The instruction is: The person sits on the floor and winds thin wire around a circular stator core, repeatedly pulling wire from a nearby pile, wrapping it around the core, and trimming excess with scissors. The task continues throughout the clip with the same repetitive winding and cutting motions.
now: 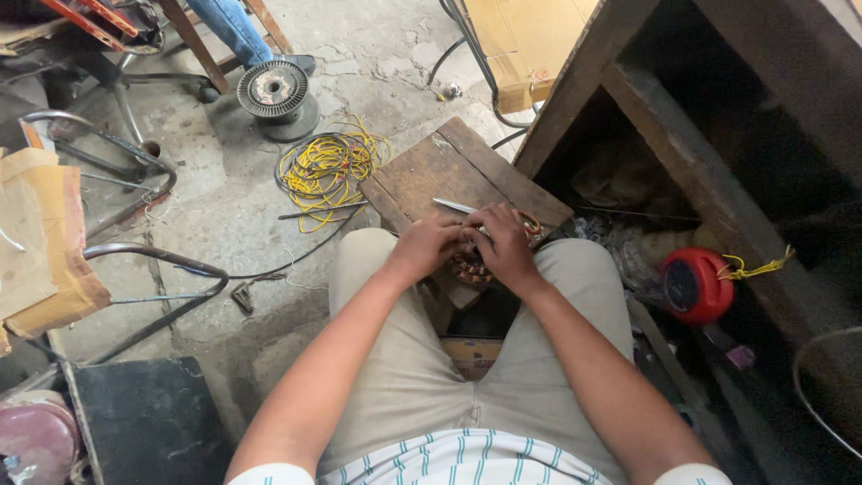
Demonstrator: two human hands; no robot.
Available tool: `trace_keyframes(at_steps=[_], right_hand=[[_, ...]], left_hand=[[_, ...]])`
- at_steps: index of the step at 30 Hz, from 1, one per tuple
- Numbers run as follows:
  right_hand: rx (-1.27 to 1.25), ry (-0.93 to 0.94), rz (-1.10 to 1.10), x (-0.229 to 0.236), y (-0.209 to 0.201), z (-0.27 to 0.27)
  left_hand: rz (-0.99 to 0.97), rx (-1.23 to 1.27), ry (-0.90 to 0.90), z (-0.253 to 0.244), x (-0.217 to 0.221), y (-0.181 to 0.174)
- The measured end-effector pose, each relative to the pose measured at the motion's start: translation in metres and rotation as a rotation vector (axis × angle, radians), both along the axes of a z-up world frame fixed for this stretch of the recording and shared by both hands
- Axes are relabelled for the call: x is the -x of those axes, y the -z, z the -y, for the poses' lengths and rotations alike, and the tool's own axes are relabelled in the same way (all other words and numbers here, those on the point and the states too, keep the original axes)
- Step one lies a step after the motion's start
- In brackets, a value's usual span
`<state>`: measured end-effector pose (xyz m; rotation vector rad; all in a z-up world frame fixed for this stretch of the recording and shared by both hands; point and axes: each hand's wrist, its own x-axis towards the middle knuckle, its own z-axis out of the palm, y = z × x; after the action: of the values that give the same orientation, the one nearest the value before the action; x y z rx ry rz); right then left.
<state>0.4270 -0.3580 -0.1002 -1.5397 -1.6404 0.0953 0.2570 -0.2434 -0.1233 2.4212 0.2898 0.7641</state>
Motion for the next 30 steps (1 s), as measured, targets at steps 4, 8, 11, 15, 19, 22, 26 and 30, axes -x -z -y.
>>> trace_keyframes(at_steps=[4, 8, 11, 15, 19, 22, 26, 30], right_hand=[[0.152, 0.12, -0.238, 0.003, -0.005, -0.001], [0.184, -0.021, 0.072, 0.003, -0.006, 0.002], [0.245, -0.072, 0.19, 0.004, 0.001, 0.004], [0.108, -0.119, -0.021, -0.006, 0.016, -0.004], [0.317, -0.053, -0.849, -0.026, 0.03, -0.007], [0.121, -0.256, -1.129, -0.032, 0.036, -0.008], [0.334, -0.236, -1.033, -0.033, 0.038, -0.005], [0.479, -0.35, -0.488, -0.024, 0.043, -0.006]], left_hand=[[-0.106, 0.107, -0.229, -0.004, 0.001, 0.005], [-0.136, 0.428, -0.304, -0.018, -0.006, 0.03], [0.017, 0.794, -0.111, -0.027, -0.012, 0.048], [0.33, 1.306, 0.08, -0.034, -0.009, 0.049], [0.114, 0.857, -0.096, -0.029, -0.003, 0.032], [-0.065, 0.368, -0.009, -0.021, 0.0, 0.021], [0.151, 0.749, 0.228, -0.016, 0.004, 0.015], [0.473, 1.286, 0.265, -0.027, 0.011, 0.007]])
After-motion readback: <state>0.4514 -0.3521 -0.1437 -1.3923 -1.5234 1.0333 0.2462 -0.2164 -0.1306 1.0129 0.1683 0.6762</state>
